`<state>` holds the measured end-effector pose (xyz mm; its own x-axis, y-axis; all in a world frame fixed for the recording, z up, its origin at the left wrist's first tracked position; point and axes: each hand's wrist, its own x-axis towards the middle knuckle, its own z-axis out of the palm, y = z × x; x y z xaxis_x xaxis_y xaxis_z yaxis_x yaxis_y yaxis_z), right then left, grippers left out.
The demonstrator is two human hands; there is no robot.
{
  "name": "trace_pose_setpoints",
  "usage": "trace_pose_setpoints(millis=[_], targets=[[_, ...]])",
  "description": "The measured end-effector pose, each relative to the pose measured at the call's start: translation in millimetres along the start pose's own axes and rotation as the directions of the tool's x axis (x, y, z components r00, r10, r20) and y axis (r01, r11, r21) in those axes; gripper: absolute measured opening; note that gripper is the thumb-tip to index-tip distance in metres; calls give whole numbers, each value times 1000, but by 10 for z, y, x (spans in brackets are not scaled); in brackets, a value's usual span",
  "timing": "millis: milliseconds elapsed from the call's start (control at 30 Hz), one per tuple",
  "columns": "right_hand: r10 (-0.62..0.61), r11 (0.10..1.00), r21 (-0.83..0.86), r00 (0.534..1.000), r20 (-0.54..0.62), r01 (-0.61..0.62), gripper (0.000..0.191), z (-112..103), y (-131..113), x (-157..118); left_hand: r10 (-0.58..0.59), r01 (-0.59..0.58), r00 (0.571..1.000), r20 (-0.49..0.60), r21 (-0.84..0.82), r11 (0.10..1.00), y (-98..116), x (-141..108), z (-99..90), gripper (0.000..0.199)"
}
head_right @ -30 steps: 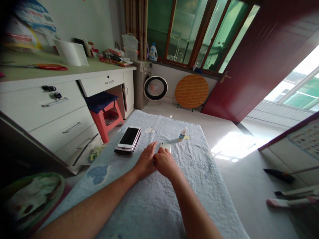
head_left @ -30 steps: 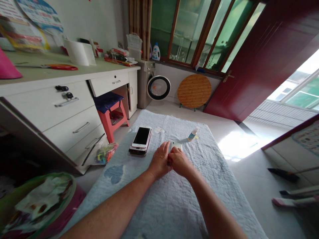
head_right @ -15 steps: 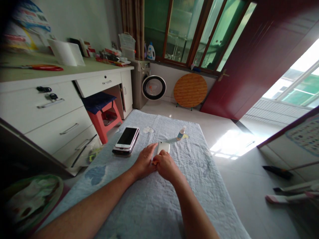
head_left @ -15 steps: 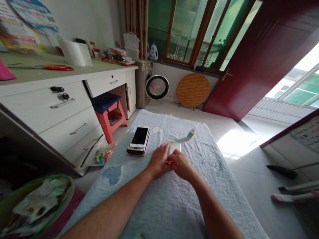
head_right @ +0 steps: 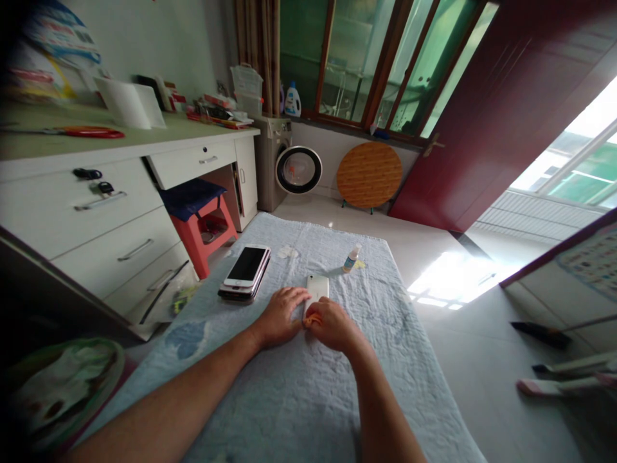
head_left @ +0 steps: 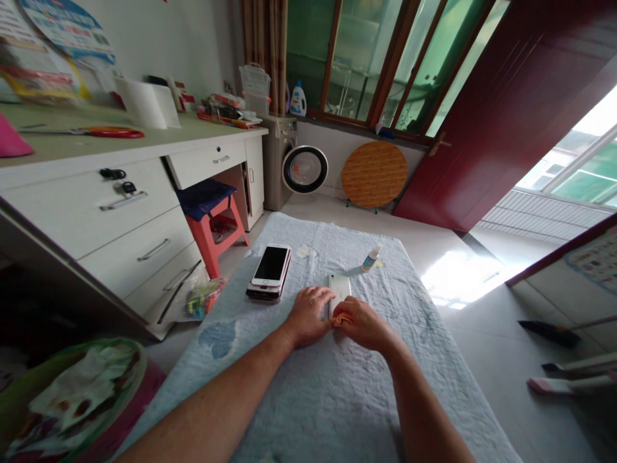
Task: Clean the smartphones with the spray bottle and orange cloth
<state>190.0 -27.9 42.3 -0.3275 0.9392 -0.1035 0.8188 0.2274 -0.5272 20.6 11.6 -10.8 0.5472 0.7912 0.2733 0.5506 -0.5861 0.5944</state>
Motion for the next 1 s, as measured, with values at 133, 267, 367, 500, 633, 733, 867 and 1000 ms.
trace_pose_setpoints(millis=[133, 267, 367, 500, 633, 733, 867, 1000], targets=[[4, 1000, 29, 1000, -17, -3, 12, -32, 20, -14, -27, 27, 1000, -6, -5, 1000, -6, 14, -1, 44], [24, 998, 59, 999, -48, -21, 13, -34, 46, -17, -38, 38, 999, -9, 4, 999, -19, 32, 7, 44], [24, 1000, 13, 999, -40, -23, 11, -40, 80, -29, -36, 36, 999, -15, 17, 999, -20, 38, 12, 39], [61, 997, -44, 998, -1, -61, 11, -84, 132, -70, -36, 37, 999, -12, 21, 999, -11, 35, 17, 36], [89, 992, -94, 994, 57, -83, 13, -123, 178, -109, -50, 50, 999, -9, 23, 998, -7, 32, 31, 38], [100, 989, -119, 991, 84, -90, 15, -123, 186, -114, -60, 60, 998, -12, 20, 998, -8, 34, 41, 38], [119, 981, -163, 991, 58, -108, 18, -123, 146, -116, -71, 71, 997, 7, 23, 997, -11, 36, 38, 37], [191, 966, -191, 978, 82, -173, 17, -158, 104, -146, -86, 85, 996, 20, 30, 996, -11, 35, 31, 36]])
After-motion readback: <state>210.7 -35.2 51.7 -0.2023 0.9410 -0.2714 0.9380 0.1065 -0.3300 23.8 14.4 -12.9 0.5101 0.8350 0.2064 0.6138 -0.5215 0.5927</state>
